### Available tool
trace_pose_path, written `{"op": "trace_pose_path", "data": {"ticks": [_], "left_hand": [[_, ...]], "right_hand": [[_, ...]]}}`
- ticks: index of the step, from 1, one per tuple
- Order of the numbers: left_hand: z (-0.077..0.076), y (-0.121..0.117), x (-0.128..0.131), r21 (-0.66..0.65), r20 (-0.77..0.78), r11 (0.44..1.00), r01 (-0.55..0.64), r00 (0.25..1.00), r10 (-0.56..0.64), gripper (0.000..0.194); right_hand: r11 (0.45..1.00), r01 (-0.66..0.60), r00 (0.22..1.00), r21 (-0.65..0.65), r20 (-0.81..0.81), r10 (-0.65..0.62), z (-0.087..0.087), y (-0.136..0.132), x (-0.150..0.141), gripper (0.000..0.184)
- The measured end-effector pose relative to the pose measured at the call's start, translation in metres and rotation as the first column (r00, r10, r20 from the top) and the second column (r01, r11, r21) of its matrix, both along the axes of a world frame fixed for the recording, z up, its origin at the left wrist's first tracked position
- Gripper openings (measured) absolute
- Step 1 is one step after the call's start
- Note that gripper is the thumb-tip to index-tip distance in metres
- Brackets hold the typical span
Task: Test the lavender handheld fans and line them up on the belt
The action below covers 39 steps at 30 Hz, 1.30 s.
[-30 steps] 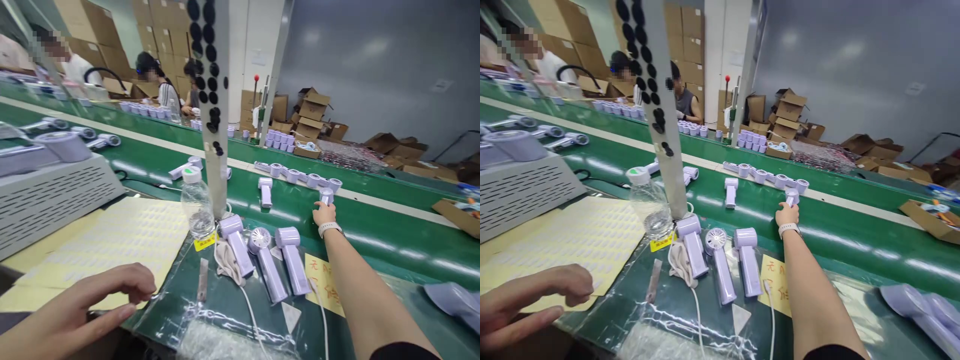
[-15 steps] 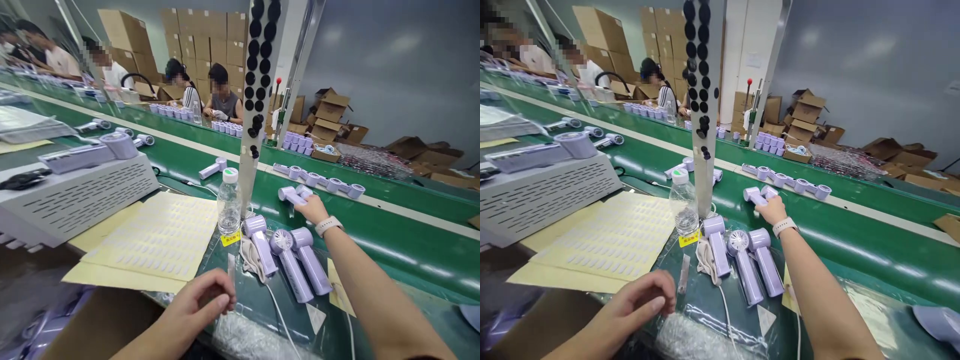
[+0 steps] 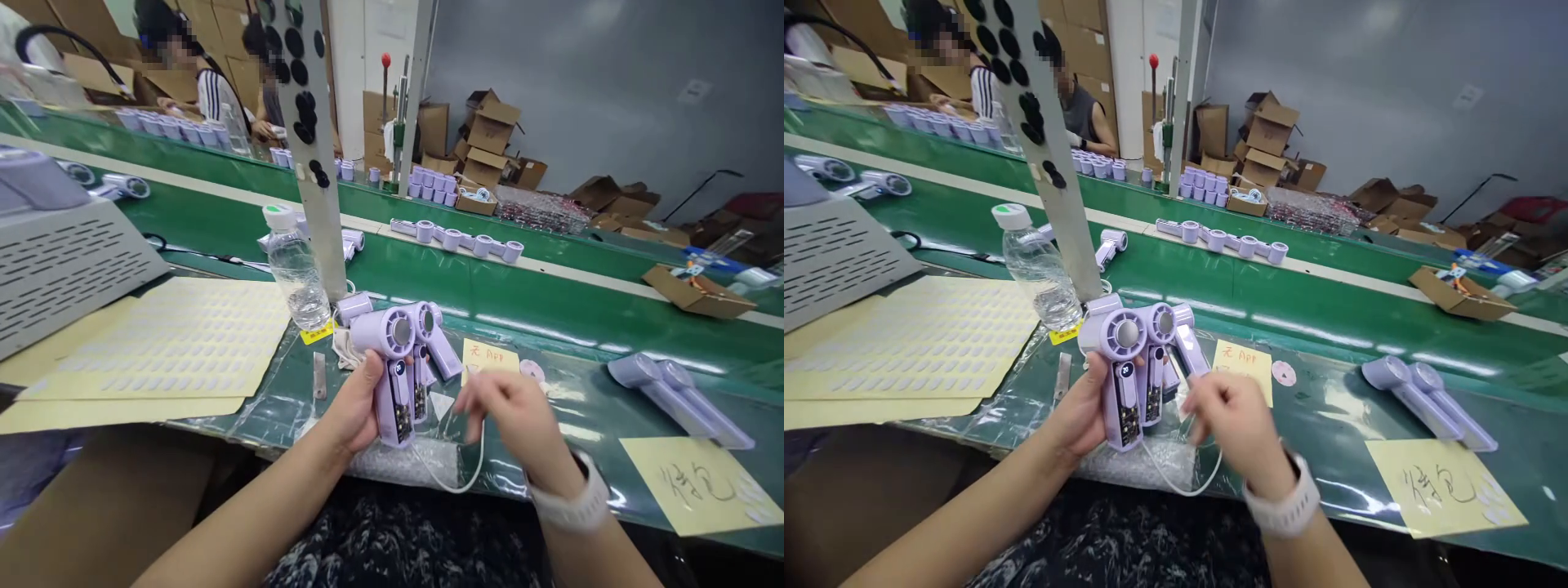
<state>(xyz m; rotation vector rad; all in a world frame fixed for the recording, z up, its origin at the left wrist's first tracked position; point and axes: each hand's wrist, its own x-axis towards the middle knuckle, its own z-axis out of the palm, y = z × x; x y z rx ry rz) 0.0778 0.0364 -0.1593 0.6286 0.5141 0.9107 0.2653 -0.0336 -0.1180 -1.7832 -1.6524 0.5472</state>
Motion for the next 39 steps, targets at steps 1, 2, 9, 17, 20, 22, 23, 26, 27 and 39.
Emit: {"op": "trace_pose_path", "data": {"ticks": [1, 2, 9, 17, 20, 22, 23, 26, 27, 39], "left_hand": [[0.0, -0.002, -0.005, 0.026, -0.006, 1.0, -0.016, 1.0, 0.016, 0.062], [0.001, -0.003, -0.012, 0.064, -0.011, 0.997, -0.037, 0.999, 0.037, 0.064], [0.02, -0.002, -0.052, 0.225, -0.048, 0.961, -0.163, 0.983, 0.178, 0.069], [0.041, -0.015, -0.013, 0.208, 0.182, 0.957, -0.201, 0.969, 0.164, 0.07], [0.043, -0.021, -0.003, 0.201, 0.247, 0.963, -0.18, 0.961, 0.128, 0.068], [0.042, -0.023, -0.001, 0.215, 0.271, 0.96, -0.179, 0.956, 0.117, 0.067], [0.04, -0.024, -0.001, 0.227, 0.279, 0.956, -0.186, 0.953, 0.119, 0.067], [0.034, -0.025, -0.002, 0.253, 0.292, 0.941, -0.226, 0.945, 0.149, 0.066], [0.033, -0.025, -0.003, 0.26, 0.294, 0.935, -0.241, 0.942, 0.161, 0.066], [0.055, -0.043, -0.021, 0.09, 0.399, 0.971, -0.22, 0.902, 0.167, 0.069]], "right_hand": [[0.991, 0.135, 0.991, -0.014, 0.021, -0.135, -0.004, 0.01, 0.012, 0.036], [0.975, 0.221, 0.974, -0.011, 0.041, -0.221, -0.01, 0.019, 0.021, 0.028], [0.987, 0.108, 0.987, -0.115, -0.108, -0.121, -0.041, 0.01, 0.006, 0.011], [0.951, -0.299, 0.745, -0.074, -0.641, 0.184, -0.009, -0.049, -0.061, 0.021], [0.975, -0.219, 0.76, 0.028, -0.622, 0.189, -0.013, -0.051, -0.073, 0.026], [0.988, -0.145, 0.75, 0.058, -0.645, 0.148, -0.022, -0.056, -0.08, 0.032], [0.993, -0.104, 0.725, 0.052, -0.68, 0.112, -0.027, -0.058, -0.084, 0.035], [0.998, -0.063, 0.628, 0.018, -0.777, 0.053, -0.036, -0.063, -0.093, 0.041], [0.997, -0.073, 0.633, 0.028, -0.771, 0.068, -0.037, -0.063, -0.094, 0.041], [0.872, -0.264, 0.807, 0.412, -0.401, 0.433, -0.019, -0.064, -0.099, 0.023]]}}
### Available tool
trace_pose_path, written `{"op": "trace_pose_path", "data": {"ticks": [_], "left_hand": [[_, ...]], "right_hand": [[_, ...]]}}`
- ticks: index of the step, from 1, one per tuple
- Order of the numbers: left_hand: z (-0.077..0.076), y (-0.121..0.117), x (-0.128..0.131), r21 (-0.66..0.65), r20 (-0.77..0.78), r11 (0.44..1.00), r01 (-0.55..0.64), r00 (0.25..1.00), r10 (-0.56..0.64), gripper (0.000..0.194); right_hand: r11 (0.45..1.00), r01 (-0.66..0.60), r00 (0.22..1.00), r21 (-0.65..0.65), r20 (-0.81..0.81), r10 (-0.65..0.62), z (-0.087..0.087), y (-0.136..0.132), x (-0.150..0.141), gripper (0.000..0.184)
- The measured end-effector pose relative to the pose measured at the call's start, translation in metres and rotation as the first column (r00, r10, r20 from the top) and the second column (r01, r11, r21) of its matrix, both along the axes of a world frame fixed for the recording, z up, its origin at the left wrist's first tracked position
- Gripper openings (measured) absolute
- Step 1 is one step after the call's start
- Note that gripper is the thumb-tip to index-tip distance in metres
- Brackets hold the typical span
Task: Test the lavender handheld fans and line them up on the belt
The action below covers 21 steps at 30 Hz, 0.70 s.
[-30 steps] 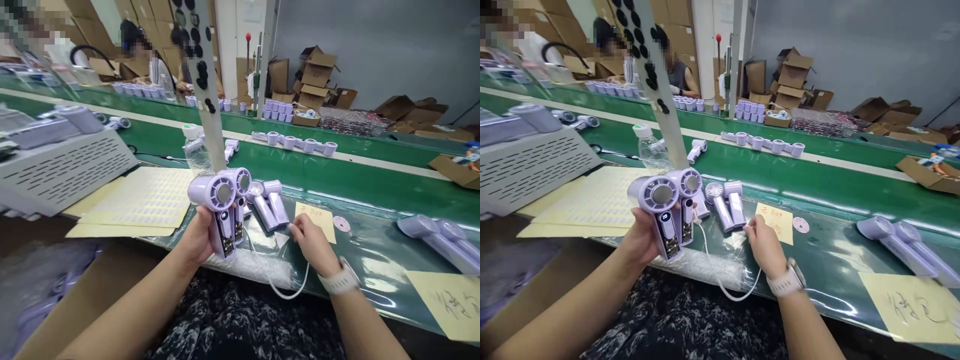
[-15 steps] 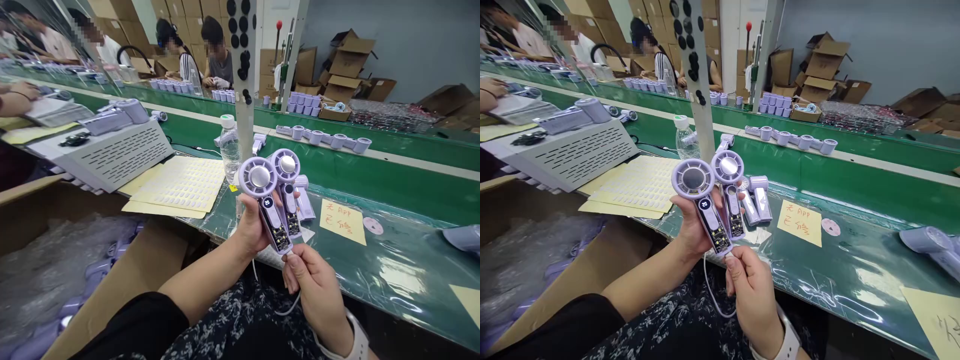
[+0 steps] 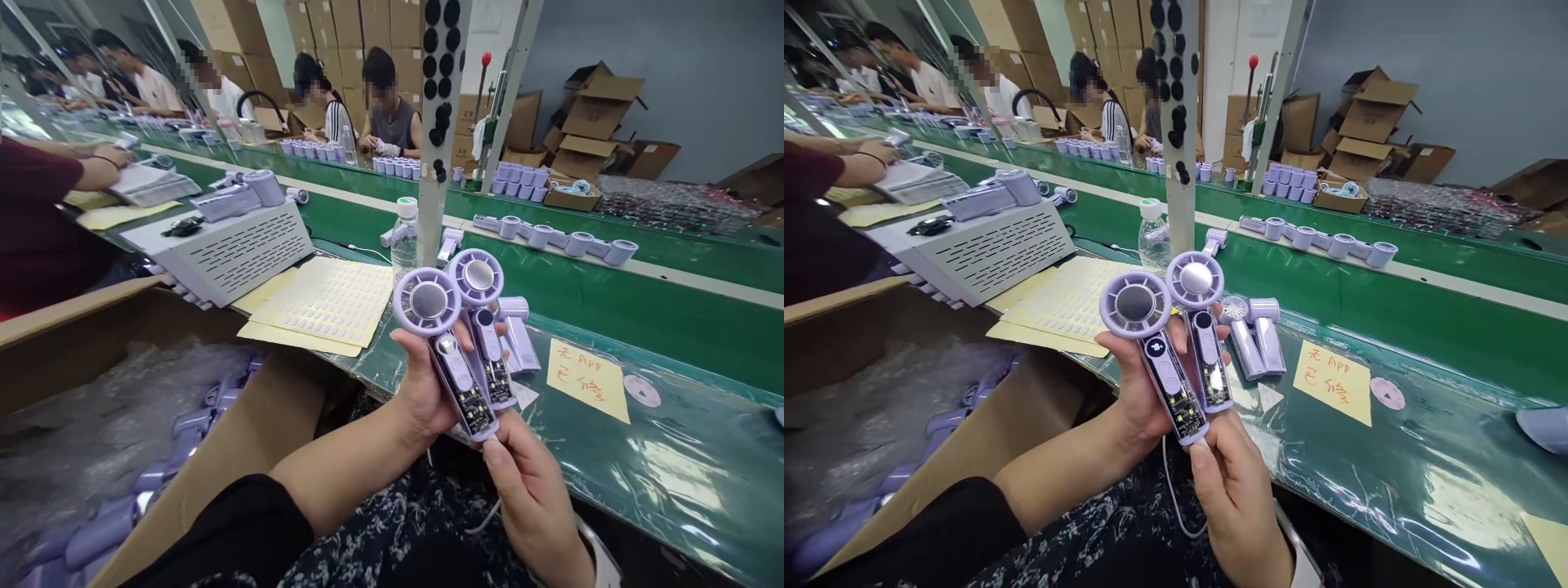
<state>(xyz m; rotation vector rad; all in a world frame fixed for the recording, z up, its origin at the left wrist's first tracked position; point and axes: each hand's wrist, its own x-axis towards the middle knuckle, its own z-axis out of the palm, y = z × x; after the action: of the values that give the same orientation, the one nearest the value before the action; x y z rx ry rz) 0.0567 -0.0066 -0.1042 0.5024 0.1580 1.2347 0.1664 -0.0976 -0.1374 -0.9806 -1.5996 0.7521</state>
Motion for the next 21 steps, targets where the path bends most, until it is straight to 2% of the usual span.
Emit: {"op": "trace_pose_path", "data": {"ticks": [2, 4, 8, 12, 17, 19, 21], "left_hand": [[0.001, 0.0, -0.002, -0.038, 0.036, 0.998, 0.041, 0.999, -0.04, 0.067], [0.001, 0.0, -0.003, -0.071, 0.049, 0.996, 0.053, 0.998, -0.05, 0.066], [-0.005, -0.001, -0.003, -0.011, -0.019, 1.0, 0.01, 1.0, -0.01, 0.067], [-0.013, -0.002, -0.002, 0.076, -0.132, 0.997, -0.027, 0.991, 0.037, 0.073], [-0.026, -0.007, 0.005, 0.102, -0.199, 0.988, -0.114, 0.971, 0.132, 0.076], [-0.031, -0.008, 0.006, 0.089, -0.207, 0.989, -0.115, 0.969, 0.131, 0.076], [-0.033, -0.007, 0.006, 0.068, -0.207, 0.994, -0.084, 0.973, 0.097, 0.076]], "right_hand": [[1.0, -0.019, 1.0, 0.02, -0.001, 0.019, 0.0, 0.0, -0.001, 0.026], [1.0, 0.013, 1.0, -0.016, -0.016, -0.013, -0.002, 0.0, -0.001, 0.027], [0.961, 0.142, 0.983, -0.236, -0.077, -0.164, -0.006, -0.005, 0.001, 0.034], [0.919, 0.119, 0.96, -0.377, -0.193, -0.203, -0.011, -0.009, -0.002, 0.045], [0.866, 0.067, 0.885, -0.496, -0.371, -0.281, -0.021, -0.007, -0.012, 0.049], [0.858, 0.071, 0.898, -0.509, -0.341, -0.277, -0.023, -0.006, -0.012, 0.049], [0.873, 0.08, 0.937, -0.481, -0.262, -0.231, -0.022, -0.005, -0.008, 0.044]]}}
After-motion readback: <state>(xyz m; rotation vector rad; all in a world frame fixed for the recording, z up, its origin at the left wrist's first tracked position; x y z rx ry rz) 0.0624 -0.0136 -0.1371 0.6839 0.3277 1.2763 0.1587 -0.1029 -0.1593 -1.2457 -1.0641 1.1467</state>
